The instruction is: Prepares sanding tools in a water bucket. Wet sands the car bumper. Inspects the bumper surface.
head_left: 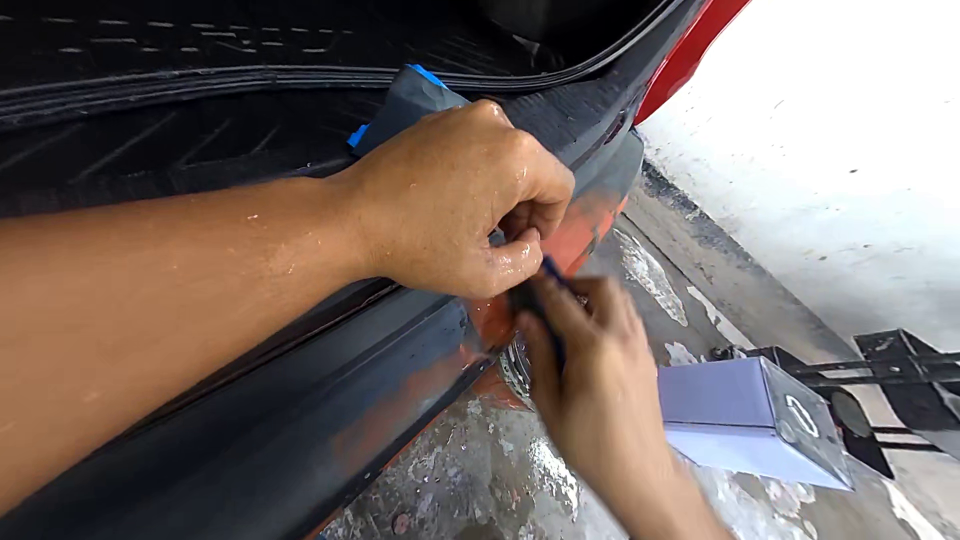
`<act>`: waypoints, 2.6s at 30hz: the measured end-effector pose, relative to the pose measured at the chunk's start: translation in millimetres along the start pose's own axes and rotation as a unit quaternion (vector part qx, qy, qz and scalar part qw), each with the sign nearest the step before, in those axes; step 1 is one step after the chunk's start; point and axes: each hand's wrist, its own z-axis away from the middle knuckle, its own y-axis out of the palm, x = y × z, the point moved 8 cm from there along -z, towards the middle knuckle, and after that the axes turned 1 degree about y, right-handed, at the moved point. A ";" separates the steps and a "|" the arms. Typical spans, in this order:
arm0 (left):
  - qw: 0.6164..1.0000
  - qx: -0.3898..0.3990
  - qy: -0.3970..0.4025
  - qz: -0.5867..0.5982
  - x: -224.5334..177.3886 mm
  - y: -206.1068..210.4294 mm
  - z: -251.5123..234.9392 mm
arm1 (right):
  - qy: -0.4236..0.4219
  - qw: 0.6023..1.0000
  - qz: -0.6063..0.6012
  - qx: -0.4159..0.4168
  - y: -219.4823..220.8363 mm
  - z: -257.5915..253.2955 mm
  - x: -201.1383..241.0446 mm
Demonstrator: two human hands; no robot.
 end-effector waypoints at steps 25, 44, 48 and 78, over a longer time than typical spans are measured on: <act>1.000 -0.002 -0.006 0.021 -1.7 3.4 1.4 | 0.037 0.999 0.019 -0.003 -0.2 7.1 15.5; 1.000 -0.001 -0.020 0.020 2.8 1.3 -2.2 | 0.006 0.997 0.072 -0.017 -7.0 25.2 34.8; 1.000 0.012 -0.024 0.006 4.3 4.5 -2.7 | 0.011 0.997 0.074 -0.003 -1.7 11.9 27.5; 0.998 0.015 -0.059 -0.014 10.0 2.5 -1.4 | -0.006 0.998 0.060 -0.021 -6.9 25.4 31.0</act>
